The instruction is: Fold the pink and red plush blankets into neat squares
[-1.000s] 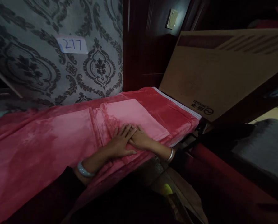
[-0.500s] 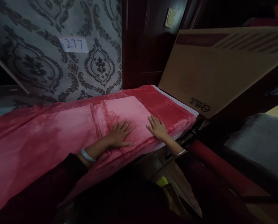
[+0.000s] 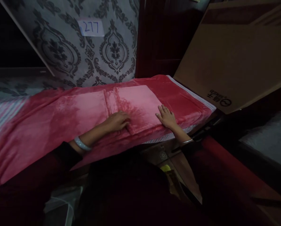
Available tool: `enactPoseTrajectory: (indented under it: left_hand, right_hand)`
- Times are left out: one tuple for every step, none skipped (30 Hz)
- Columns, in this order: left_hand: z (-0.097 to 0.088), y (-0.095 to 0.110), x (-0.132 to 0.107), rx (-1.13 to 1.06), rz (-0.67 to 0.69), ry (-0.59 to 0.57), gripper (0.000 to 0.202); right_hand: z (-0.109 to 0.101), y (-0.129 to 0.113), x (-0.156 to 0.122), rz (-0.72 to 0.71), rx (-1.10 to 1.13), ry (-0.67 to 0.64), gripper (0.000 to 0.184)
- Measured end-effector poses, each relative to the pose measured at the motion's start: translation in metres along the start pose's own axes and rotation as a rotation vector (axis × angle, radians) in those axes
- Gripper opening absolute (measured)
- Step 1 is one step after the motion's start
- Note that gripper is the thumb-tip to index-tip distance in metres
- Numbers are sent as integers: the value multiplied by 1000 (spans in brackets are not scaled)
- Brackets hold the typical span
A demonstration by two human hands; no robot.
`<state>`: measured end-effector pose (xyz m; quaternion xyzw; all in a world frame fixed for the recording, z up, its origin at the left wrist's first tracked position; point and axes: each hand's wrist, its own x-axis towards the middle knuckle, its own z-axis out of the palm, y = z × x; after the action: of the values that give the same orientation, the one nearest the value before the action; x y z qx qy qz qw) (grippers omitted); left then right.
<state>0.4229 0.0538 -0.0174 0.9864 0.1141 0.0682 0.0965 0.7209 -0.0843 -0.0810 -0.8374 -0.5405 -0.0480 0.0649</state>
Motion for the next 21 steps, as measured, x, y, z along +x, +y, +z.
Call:
enactPoseTrajectory:
  left_hand:
    - [1, 2, -4, -22, 9, 38, 24]
    - [3, 4, -8, -43, 23, 75, 23]
    - [6, 7, -11, -59, 42, 102, 23]
    - [8, 10, -13, -68, 64, 117, 25]
    - [11, 12, -14, -69, 82, 119, 27]
    - [14, 15, -16, -64, 95, 110, 30]
    - [17, 17, -17, -56, 100, 97, 33]
    - [20, 19, -19, -50, 101, 83, 36]
    - [22, 21, -20, -46, 98, 73, 39]
    - [23, 22, -22, -42, 94, 67, 41]
    - [24, 24, -24, -36, 87, 67, 44]
    - [24, 27, -25, -23, 78, 69, 46]
    - [24, 30, -26, -3, 65, 72, 45]
    - [24, 33, -27, 26, 55, 73, 41]
    - [24, 36, -27, 60, 50, 77, 34]
    - [25, 39, -27, 95, 49, 83, 26]
    - [25, 41, -27, 128, 53, 88, 18]
    - [25, 42, -26, 158, 57, 94, 13]
    - [26, 43, -25, 188, 57, 101, 13]
    - [25, 44, -24, 217, 51, 109, 15]
    - [25, 44, -24, 245, 45, 109, 17]
  right_hand:
    - [0, 0, 0, 1, 3, -1, 64]
    - [-1, 0, 0, 0, 5, 0, 65]
    - [-1, 0, 0, -1, 8, 2, 65]
    - [-1, 0, -1, -3, 10, 3, 65]
    - [-2, 0, -1, -5, 11, 3, 65]
    - [-2, 0, -1, -5, 10, 2, 64]
    - [-3, -1, -1, -3, 8, -1, 64]
    - [-4, -1, -1, 0, 6, -6, 64]
    - [-5, -2, -2, 3, 5, -12, 64]
    - [-6, -3, -2, 8, 4, -17, 64]
    - [-7, -4, -3, 14, 3, -20, 64]
    - [-8, -5, -3, 18, 3, -20, 64]
    - [-8, -5, -4, 21, 3, -20, 64]
    - [-8, -6, -4, 22, 4, -18, 64]
    - [-8, -6, -4, 22, 5, -15, 63]
    - [-8, -6, -4, 20, 7, -13, 63]
    - [-8, -6, -4, 18, 10, -13, 63]
    - [-8, -6, -3, 17, 13, -15, 64]
    - [-8, -6, -3, 17, 15, -19, 63]
    - [-8, -6, -2, 18, 16, -26, 63]
    - [-9, -6, -2, 21, 16, -35, 63]
